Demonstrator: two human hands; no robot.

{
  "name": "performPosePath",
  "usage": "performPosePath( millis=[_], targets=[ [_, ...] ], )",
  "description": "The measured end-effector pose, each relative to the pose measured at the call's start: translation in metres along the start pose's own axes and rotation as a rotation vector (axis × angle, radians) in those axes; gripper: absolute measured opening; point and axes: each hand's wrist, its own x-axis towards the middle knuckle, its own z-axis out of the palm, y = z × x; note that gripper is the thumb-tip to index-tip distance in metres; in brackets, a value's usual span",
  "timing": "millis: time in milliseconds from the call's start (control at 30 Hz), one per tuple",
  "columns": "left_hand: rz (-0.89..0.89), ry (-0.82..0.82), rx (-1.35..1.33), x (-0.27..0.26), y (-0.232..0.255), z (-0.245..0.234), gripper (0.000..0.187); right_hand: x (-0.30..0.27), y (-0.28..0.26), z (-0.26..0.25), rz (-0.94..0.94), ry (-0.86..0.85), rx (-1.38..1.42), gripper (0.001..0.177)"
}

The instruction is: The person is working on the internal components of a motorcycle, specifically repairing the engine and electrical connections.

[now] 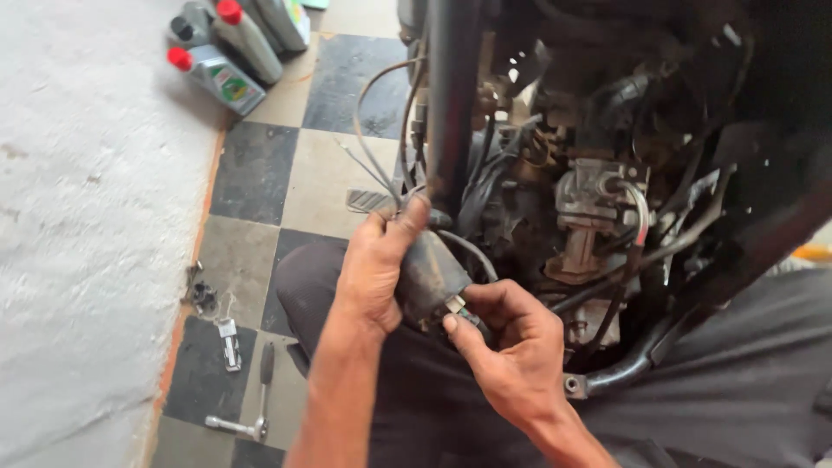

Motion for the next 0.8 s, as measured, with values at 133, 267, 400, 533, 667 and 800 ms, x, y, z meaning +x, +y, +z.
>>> performPosePath(
  millis=[133,267,400,533,667,800],
  targets=[
    [0.088,-0.201,0.065,-0.012,-0.006,-0.016,0.072,0.005,0.005,-0.004,0.042,-0.002,0.054,0.016],
    [0.167,-0.11,0.157,-0.017,-0.01,0.0,0.084,0.002,0.015,-0.004,0.058,0.013,0.015,0.013],
    [0.078,0.049,0.161,-0.002,0.023,0.015,0.091,-0.012,0.023,0.014,0.0,0.063,-0.01,0.016],
    [0.211,-0.099,0.516,0.029,0.039,0.02,0.071,-0.02,0.028,0.019,-0.066,0.09,-0.016,0.021],
    [0.464,0.095,1.161,0.025,0.061,0.051,0.101,-0.017,0.032,0.016,-0.086,0.116,0.003,0.022],
    [0.515,0.043,1.188,0.028,0.064,0.054,0.101,-0.011,0.02,0.008,-0.029,0.129,0.026,0.02]
  ],
)
